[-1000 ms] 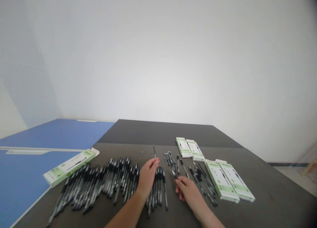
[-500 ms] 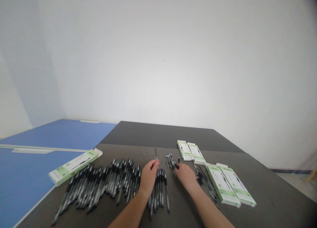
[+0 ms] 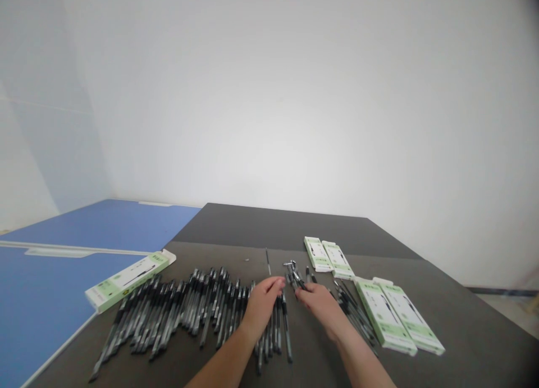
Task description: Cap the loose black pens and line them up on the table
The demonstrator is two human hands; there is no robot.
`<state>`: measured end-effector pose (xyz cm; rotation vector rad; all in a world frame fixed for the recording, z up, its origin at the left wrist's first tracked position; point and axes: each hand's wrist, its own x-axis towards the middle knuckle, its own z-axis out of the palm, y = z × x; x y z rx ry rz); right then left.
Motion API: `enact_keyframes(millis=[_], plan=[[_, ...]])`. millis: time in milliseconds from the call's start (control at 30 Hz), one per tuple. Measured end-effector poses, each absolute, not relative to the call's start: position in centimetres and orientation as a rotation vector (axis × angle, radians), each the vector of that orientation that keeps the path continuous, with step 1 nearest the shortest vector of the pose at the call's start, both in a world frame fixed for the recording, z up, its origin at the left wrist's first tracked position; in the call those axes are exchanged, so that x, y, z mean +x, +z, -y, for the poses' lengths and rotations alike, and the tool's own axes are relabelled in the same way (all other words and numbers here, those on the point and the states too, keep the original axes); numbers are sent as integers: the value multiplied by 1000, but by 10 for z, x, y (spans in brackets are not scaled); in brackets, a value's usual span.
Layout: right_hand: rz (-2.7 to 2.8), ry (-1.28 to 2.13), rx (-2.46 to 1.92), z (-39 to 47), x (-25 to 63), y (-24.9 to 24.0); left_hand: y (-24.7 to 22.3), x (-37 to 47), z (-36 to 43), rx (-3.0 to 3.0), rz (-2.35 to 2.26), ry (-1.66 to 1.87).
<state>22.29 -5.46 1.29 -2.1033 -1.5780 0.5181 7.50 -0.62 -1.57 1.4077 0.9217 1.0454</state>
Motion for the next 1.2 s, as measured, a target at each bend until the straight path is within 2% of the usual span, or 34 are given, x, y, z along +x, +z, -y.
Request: enact_keyframes(millis=[100,200,300,467,600,933,1200], plan=[[1423,892,-1800,72,217,13,-15,80,14,1373,-721,891],[1291,1054,-1608,80,213,11,-14,82,18,1286,-600,838],[1229,1005,-1546,85,213,8,-13,81,17,1120,-613,894],[1328,616,-1634,100,215,-2,-11,78,15,833,-640,985],[1448,478,-1715,107,212,-10,-13,78,15,781,-636,986],[1546,408,-1798,101,212,-12,-14,80,15,1168,-746,914],[1359,616,-1631,94,196,-12,-8,79,17,1377,-763,885]])
